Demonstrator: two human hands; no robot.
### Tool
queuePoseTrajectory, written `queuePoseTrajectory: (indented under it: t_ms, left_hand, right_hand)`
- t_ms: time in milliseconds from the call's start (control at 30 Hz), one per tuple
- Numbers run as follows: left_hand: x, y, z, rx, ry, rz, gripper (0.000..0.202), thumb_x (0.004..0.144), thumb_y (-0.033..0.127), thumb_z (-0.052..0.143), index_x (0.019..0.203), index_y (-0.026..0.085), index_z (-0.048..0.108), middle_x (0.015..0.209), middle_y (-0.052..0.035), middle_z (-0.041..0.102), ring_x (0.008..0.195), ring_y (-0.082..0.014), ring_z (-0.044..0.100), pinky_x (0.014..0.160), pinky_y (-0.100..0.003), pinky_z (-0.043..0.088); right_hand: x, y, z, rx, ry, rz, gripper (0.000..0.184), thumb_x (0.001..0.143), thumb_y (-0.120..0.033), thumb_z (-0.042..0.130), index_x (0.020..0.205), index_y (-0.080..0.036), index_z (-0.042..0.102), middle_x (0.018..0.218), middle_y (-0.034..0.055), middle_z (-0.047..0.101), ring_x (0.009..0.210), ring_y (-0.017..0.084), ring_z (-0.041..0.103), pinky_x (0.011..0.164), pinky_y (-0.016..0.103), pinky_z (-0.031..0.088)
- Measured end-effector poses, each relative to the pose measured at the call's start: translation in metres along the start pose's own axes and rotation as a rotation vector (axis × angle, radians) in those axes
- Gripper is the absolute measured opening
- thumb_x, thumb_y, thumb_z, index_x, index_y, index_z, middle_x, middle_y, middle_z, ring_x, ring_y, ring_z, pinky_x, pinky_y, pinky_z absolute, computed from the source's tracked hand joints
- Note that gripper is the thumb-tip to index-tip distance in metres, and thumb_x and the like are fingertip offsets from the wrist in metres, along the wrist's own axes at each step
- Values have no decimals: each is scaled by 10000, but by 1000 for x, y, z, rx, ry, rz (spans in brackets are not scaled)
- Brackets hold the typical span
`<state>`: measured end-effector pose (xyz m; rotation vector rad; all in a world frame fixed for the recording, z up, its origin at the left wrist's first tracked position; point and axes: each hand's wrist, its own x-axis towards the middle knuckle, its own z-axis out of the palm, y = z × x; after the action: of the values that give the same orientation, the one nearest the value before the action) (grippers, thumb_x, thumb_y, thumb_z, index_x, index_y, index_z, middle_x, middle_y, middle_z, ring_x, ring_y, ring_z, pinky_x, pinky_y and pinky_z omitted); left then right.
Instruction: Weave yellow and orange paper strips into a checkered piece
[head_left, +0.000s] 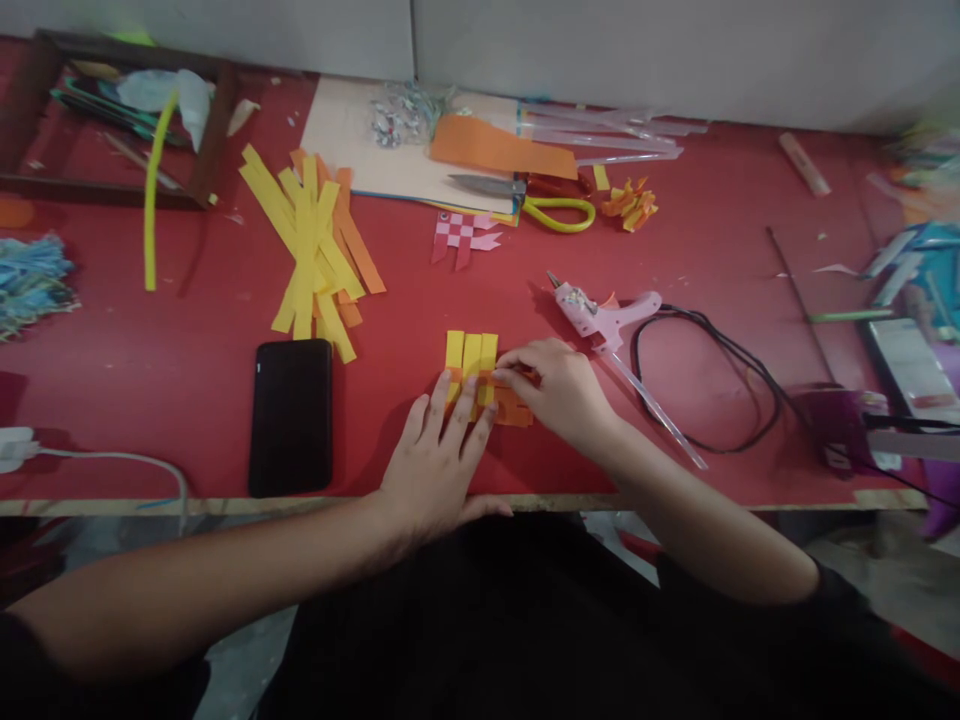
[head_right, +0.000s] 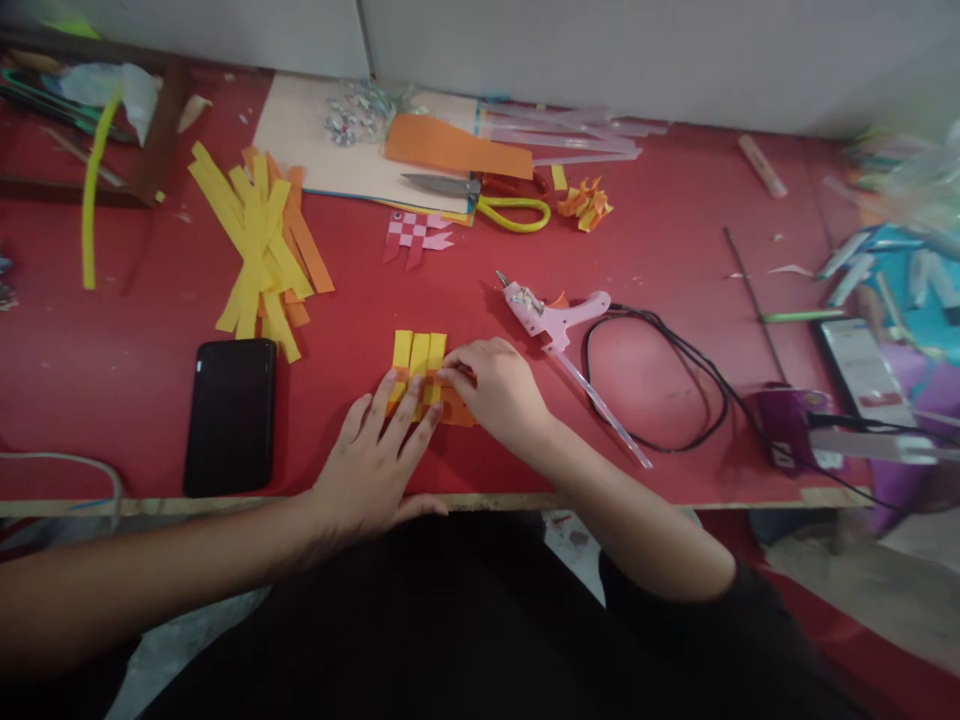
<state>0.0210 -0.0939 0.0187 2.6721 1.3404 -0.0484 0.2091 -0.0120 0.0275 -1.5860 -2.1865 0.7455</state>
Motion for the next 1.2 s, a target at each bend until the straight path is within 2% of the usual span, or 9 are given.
queuePoseTrajectory:
  t_ms: [167,333,467,700,767,933,1133,1200]
  left_hand:
    - [0,0,-2,-19,-13,-3,1002,807,830,381,1517,125,320,1586,-236,188,1450,-463,156,1105,-562,243]
    - [-1,-2,0,-58,-7,-26,1012,772,810,493,1527,168,293,1577,-283,154,1464,-436,146,1125,-555,210]
    - [-1,-3,0,-74,-1,-21,1023,759,832,473,1522,171,305,1575,-275,176,1468,-417,157,1151,-541,170]
    - [-1,-3,-3,-64,10,-24,1003,766,809,505,1517,170,319,1571,-280,189,1459,-431,172,1138,-550,197]
    - [-2,-3,-1,-52,25,-22,993,773,806,500,1513,165,330,1568,-253,229,1454,-425,187,1141,-545,195]
    - [-7,-4,6,2,155,56,840,884,739,390,1432,108,469,1384,-176,516,1299,-350,420,1170,-512,170]
    - [-8,-4,7,44,159,79,847,900,733,350,1465,105,419,1342,-169,543,1255,-349,448,1155,-530,211]
    - [-8,-4,6,63,172,88,863,904,734,330,1433,64,456,1333,-186,552,1244,-351,460,1149,-523,235]
  right_hand:
    - [-1,3,0,-7,-8,-73,118,899,-244,607,846,-204,705,822,40,708,783,185,601,774,333,432]
    - [-2,7,1,-21,11,-123,134,918,-259,594,857,-210,703,844,37,711,792,185,600,795,343,428]
    - [-2,11,3,-33,22,-172,126,923,-251,592,880,-192,695,847,41,698,796,184,591,800,345,430]
    - [-1,9,8,-71,87,-275,142,934,-215,540,967,-198,677,953,75,644,904,216,557,866,382,427]
    - [1,5,9,-48,70,-291,174,948,-225,512,968,-209,684,965,74,647,908,218,549,868,389,430]
    - [14,-5,12,0,-20,-315,246,957,-214,471,927,-201,714,953,74,658,892,210,536,874,383,428]
    - [28,-13,12,-31,-110,-235,149,911,-238,562,892,-201,705,945,65,628,900,210,514,902,393,389]
    - [29,-17,13,-58,-123,-205,125,900,-248,586,878,-193,695,950,65,624,900,209,506,901,389,376]
